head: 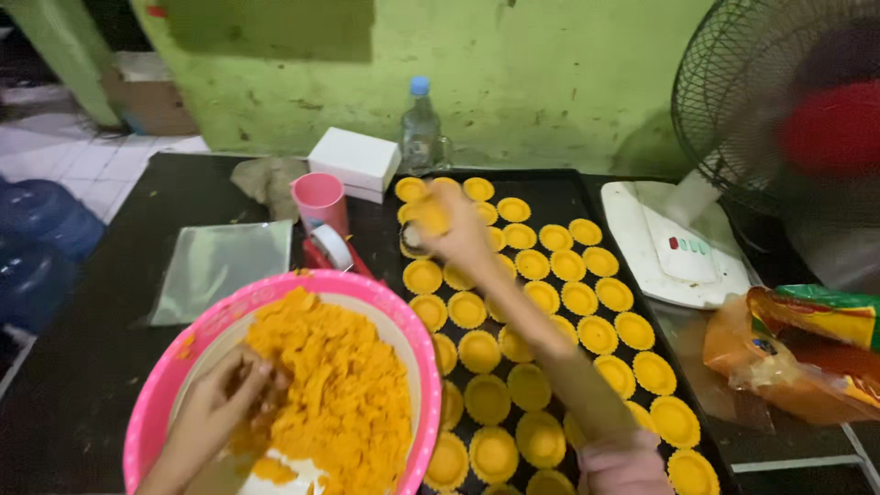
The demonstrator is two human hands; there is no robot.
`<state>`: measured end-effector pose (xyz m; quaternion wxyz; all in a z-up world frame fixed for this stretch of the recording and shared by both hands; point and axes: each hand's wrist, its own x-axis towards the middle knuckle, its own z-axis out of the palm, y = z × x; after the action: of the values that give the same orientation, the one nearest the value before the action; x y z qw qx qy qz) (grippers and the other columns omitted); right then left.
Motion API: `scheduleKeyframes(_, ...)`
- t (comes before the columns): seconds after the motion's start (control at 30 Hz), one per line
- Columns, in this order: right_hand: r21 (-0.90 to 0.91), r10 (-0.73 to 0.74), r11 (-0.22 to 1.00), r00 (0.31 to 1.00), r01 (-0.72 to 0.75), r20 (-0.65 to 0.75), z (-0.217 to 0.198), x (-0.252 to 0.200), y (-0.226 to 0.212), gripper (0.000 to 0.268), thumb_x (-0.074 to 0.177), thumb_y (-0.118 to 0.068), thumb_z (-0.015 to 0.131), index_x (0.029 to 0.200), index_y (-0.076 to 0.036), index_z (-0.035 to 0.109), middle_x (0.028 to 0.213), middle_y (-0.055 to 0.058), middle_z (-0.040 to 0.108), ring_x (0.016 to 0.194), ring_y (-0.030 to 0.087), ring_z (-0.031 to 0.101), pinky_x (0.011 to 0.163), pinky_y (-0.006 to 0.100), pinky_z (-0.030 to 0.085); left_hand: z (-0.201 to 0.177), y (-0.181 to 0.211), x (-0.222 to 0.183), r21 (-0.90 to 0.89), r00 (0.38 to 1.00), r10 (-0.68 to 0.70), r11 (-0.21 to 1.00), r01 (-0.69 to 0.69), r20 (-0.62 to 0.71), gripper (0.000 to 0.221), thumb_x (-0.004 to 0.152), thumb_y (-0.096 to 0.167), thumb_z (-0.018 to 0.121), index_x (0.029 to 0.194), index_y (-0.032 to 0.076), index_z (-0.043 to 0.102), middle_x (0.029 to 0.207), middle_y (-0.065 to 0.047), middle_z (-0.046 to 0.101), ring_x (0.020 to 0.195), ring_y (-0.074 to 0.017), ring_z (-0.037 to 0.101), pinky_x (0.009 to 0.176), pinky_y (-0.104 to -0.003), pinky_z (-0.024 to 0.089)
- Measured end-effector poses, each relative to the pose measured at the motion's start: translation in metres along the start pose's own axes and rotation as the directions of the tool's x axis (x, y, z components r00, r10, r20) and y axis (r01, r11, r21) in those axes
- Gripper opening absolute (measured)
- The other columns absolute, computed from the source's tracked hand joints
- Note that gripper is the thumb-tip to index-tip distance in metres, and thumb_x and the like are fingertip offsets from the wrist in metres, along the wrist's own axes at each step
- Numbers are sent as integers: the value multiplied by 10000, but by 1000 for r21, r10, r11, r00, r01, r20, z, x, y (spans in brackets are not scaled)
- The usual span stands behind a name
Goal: The person shapes dough into tart molds by hand, places the shaped tarts onto a baking tray, and then picks up several empty metal molds from a bucket.
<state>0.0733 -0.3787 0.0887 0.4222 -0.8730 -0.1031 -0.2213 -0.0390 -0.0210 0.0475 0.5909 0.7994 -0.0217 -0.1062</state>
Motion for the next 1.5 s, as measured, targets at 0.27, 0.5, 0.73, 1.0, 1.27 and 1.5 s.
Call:
scheduleKeyframes(0.27, -518, 357, 731, 896, -444, -264, -96, 15, 233, 772, 777, -271, 723, 1424, 11, 410, 1298, 267, 535, 1156, 401, 537, 948, 476, 457, 6, -6, 22, 648, 985, -148, 760, 54, 91, 97, 882, 369, 603, 942, 297, 623, 909, 151, 776, 807, 1, 741, 770, -163, 558)
scheduleKeyframes(0.5, -664, 427, 559, 859, -497, -283, -83, 25, 286, 682, 855, -318, 605, 1462, -73, 411, 1409, 203, 450, 1321, 378, 372, 1020, 624, 310, 7, 6, 21, 654, 961, -193, 756, 17, 198, 263, 837, 209, 678, 1049, 363, 659, 1239, 225, 719, 1093, 50, 745, 982, -150, 552)
scheduleKeyframes(0.73, -306, 269, 924, 959, -230, 91, 1, 56, 136, 391, 901, -273, 598, 1241, -81, 611, 1293, 136, 580, 1161, 263, 550, 953, 421, 451, 6, -2, 22, 652, 962, -48, 744, -145, 269, 210, 896, 349, 553, 1071, 345, 669, 1181, 184, 724, 1106, -9, 704, 936, -207, 533)
scheduleKeyframes(1.0, -368, 62, 930, 975, 21, 211, 64, 53, 96, 90, 854, -80, 630, 850, -96, 718, 956, 76, 689, 938, 223, 623, 878, 387, 492, 3, -11, 13, 468, 945, 265, 821, -326, 194, 220, 922, 309, 515, 1030, 186, 661, 1080, 22, 744, 1007, -130, 725, 888, -265, 498)
scheduleKeyframes(1.27, 106, -14, 994, 925, -29, 379, 83, -6, -59, 190, 787, -171, 778, 969, -125, 746, 759, 81, 717, 616, 133, 643, 583, 274, 535, 3, 21, 7, -493, 996, -14, 868, 55, 87, 519, 930, 377, 477, 1374, 120, 401, 1295, -169, 504, 1075, -302, 624, 850, -417, 575)
scheduleKeyframes(1.5, 275, -122, 960, 822, -44, 556, 103, -54, -118, 332, 897, -263, 675, 1208, -148, 665, 1083, 106, 713, 1047, 231, 673, 889, 385, 534, -5, 22, 8, -720, 995, -98, 691, 67, -1, 559, 963, 458, 444, 1378, 84, 470, 1192, -118, 566, 984, -234, 681, 726, -383, 630)
